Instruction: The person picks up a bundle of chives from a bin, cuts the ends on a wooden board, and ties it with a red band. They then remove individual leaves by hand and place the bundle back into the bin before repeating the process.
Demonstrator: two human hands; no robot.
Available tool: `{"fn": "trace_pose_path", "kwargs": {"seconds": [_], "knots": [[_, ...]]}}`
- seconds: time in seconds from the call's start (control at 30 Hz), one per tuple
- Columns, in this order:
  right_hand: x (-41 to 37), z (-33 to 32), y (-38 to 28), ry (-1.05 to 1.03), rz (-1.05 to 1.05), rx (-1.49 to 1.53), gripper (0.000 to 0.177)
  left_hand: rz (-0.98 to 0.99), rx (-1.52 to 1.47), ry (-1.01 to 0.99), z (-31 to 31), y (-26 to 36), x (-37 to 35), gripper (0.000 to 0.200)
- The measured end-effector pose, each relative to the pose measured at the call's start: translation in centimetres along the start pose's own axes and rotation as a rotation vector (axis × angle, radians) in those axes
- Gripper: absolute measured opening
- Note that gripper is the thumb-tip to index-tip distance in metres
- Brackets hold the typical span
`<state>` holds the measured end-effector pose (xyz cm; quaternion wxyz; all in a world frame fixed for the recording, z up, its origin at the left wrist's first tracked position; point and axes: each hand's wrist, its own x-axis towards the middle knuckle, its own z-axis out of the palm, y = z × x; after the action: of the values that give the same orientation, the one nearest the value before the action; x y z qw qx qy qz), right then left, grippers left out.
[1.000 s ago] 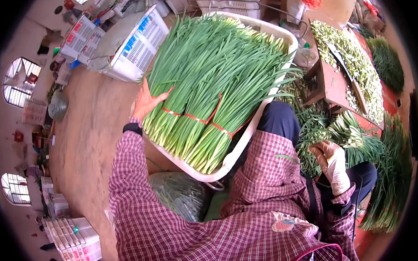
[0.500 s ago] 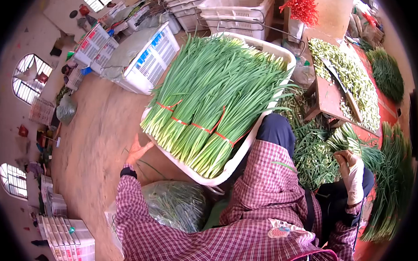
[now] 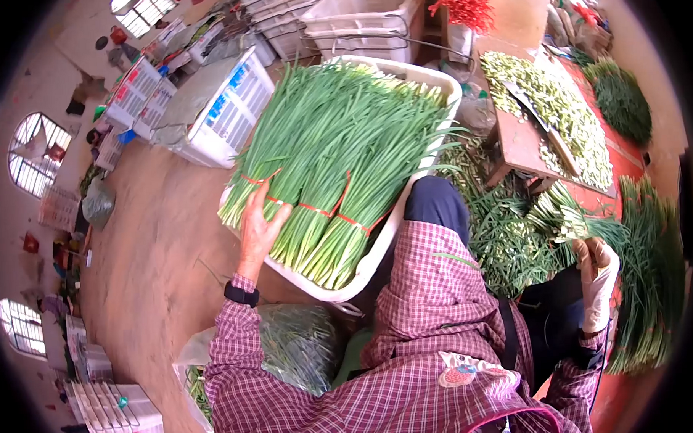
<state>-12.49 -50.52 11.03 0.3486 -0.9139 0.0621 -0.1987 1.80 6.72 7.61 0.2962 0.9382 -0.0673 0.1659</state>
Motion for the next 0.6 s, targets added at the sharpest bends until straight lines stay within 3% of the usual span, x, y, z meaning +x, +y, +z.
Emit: {"fn": "trace_pose_path", "kwargs": {"seconds": [0.07,0.1,0.13,0.2,0.27,0.3,0.4,0.47,0.6], "knots": [[-0.9,-0.7,0.6,0.187,0.044,0.088,0.007,0.072,-0.002,-0.089,2.6,1.1,0.2,0.086],[-1.3,-1.7,0.2,0.208,0.123,0.06,0.02,0.07,0.024,-0.136,3.8,1.6,0.3,0.091],[-1.9,-2.8,1.1,0.202,0.046,0.129,0.031,0.068,0.052,-0.18,5.0,1.8,0.2,0.095],[-2.2,-2.9,3.1,0.356,0.001,0.218,0.039,0.066,0.153,-0.261,7.4,2.0,-0.5,0.106],[-2.9,-4.6,3.4,0.331,0.21,0.072,0.043,0.095,0.236,-0.259,9.2,2.7,-2.0,0.107],[-3.1,-4.8,4.4,0.361,0.123,0.101,0.042,0.097,0.254,-0.27,9.6,3.2,-3.0,0.108],[-2.8,-5.4,3.2,0.349,0.192,0.074,0.042,0.095,0.301,-0.298,10.1,6.2,-6.1,0.107],[-1.3,-5.0,2.2,0.283,0.205,0.117,0.041,0.068,0.18,-0.336,10.6,7.1,-8.1,0.106],[3.9,-1.6,-4.0,0.099,0.085,0.209,0.037,0.117,0.418,-0.37,12.1,7.4,-10.1,0.095]]}}
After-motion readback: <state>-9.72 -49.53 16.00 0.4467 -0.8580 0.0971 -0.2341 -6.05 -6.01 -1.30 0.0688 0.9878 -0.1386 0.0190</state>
